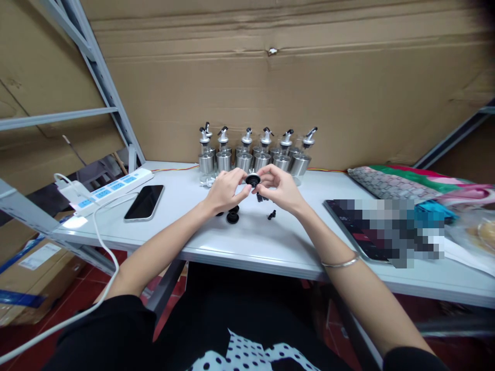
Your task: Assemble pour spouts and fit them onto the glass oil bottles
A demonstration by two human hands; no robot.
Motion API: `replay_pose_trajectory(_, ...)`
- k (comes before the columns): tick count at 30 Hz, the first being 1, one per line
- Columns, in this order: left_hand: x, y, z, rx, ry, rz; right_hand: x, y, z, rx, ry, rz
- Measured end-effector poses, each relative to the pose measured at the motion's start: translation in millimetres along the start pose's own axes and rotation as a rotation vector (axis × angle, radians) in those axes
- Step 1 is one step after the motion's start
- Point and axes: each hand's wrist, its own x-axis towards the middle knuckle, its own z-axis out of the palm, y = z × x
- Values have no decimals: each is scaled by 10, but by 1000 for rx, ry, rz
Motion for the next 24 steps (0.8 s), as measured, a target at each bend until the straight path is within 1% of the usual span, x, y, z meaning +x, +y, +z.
replay_pose_trajectory(3,5,-10,-3,-18,-54,11,-5,-7,-1,-7,-25,19)
replay_pose_trajectory(8,7,20,-7,1,-97,-7,-6,-22,-9,-87,-45,6)
replay_pose_trajectory(11,8,37,-12,-24,-124,-15,-12,-41,-6,-119,-44,-3)
replay_pose_trajectory(15,12,34,-24,-63,-136,-17,-21,-64,9,-101,-61,12)
replay_pose_trajectory(18,17,17,-24,-110,-172,-34,-26,-69,22,-79,-67,23)
replay_pose_trajectory(20,17,4,-19,-156,-174,-52,-29,-71,28,-60,-76,35)
replay_pose_trajectory(24,11,-4,-7,-199,-129,-56,-34,-86,31,-33,-95,68)
